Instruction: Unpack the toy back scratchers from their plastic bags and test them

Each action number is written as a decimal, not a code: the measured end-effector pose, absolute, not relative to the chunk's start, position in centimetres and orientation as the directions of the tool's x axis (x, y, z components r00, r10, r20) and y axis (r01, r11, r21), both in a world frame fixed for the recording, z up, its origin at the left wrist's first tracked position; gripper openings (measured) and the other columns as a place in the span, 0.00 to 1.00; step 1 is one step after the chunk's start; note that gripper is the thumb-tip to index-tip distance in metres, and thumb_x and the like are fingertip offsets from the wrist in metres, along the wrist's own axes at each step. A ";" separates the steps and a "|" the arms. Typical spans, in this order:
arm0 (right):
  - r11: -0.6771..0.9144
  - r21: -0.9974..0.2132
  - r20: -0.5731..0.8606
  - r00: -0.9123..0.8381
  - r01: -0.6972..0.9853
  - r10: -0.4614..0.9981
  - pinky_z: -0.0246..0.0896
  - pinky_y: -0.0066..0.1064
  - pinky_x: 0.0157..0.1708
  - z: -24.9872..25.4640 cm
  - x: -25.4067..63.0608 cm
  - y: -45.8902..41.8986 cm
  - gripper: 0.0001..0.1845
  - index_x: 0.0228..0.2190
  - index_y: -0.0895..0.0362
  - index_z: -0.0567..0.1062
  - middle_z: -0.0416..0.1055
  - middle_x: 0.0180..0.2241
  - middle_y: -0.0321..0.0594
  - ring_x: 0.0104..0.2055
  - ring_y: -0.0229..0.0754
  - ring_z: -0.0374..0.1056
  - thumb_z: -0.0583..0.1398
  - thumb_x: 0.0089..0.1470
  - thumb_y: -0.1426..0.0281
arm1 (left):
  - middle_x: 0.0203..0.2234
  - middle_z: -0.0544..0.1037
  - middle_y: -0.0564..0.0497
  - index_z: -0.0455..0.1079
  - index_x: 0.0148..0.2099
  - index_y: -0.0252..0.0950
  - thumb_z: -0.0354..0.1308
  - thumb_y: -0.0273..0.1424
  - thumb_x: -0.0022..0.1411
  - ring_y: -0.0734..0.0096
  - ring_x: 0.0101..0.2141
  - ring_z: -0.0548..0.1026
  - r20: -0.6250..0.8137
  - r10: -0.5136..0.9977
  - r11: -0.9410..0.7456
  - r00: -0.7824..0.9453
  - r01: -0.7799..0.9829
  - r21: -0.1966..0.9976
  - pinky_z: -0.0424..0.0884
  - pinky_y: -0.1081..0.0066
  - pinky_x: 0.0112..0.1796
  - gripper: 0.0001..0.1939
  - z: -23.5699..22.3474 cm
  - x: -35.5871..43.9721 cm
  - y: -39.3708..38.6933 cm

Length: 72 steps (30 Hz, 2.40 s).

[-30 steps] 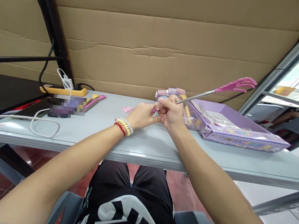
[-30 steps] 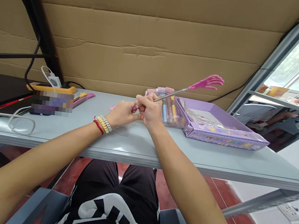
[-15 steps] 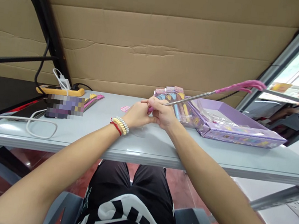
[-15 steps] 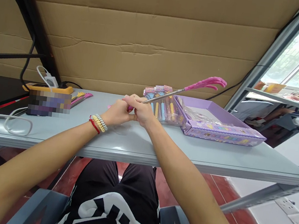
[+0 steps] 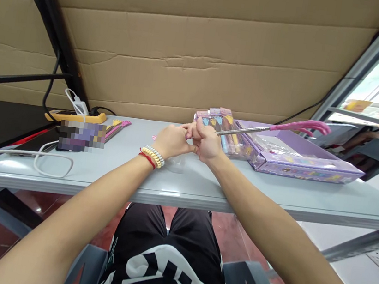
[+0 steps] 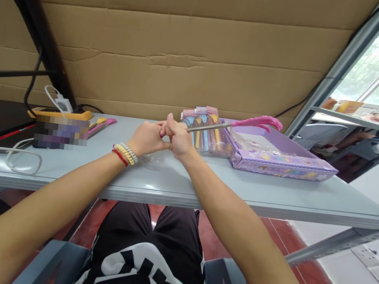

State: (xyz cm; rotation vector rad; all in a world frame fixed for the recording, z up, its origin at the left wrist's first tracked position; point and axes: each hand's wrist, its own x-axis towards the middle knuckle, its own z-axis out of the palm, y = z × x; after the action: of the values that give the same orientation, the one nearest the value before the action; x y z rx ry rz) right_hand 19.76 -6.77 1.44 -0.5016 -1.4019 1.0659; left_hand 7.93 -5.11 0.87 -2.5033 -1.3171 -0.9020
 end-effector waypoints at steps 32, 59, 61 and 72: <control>0.353 -0.719 0.450 -0.014 -0.598 0.893 0.45 0.26 0.14 2.2 20.3 -7.2 0.37 0.14 0.56 0.41 0.39 0.10 0.24 0.12 0.26 0.42 0.70 0.30 0.72 | 0.18 0.60 0.56 0.55 0.24 0.37 0.55 0.42 0.56 0.75 0.23 0.58 0.483 0.684 -0.730 0.547 0.530 0.432 0.54 0.70 0.27 0.17 0.8 8.8 -6.0; 0.444 -0.696 0.456 0.130 -0.565 0.880 0.48 0.25 0.13 2.2 20.2 -6.7 0.32 0.13 0.56 0.42 0.41 0.09 0.22 0.11 0.24 0.42 0.65 0.29 0.78 | 0.20 0.63 0.57 0.66 0.31 0.36 0.56 0.37 0.55 0.74 0.23 0.61 0.535 0.670 -0.740 0.515 0.516 0.431 0.55 0.72 0.28 0.09 0.5 8.9 -6.1; 0.460 -0.689 0.470 0.137 -0.560 0.872 0.48 0.26 0.13 2.1 20.1 -6.6 0.33 0.14 0.56 0.42 0.42 0.09 0.22 0.11 0.25 0.43 0.66 0.29 0.78 | 0.21 0.63 0.57 0.65 0.30 0.36 0.58 0.34 0.53 0.76 0.24 0.60 0.525 0.689 -0.725 0.500 0.478 0.496 0.56 0.73 0.28 0.07 0.7 8.9 -6.2; 0.413 -0.726 0.459 0.059 -0.550 0.886 0.48 0.25 0.12 2.1 20.0 -6.9 0.34 0.15 0.55 0.42 0.42 0.09 0.22 0.11 0.25 0.44 0.67 0.29 0.76 | 0.18 0.62 0.58 0.58 0.23 0.36 0.57 0.35 0.54 0.76 0.23 0.59 0.559 0.654 -0.756 0.510 0.466 0.459 0.55 0.72 0.28 0.13 0.2 9.1 -5.8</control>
State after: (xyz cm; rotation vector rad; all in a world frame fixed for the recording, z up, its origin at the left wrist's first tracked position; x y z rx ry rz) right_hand 20.03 -6.94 2.06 -0.4077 -1.0201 1.1341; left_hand 9.12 -5.83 0.22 -2.9413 -1.1150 -1.2750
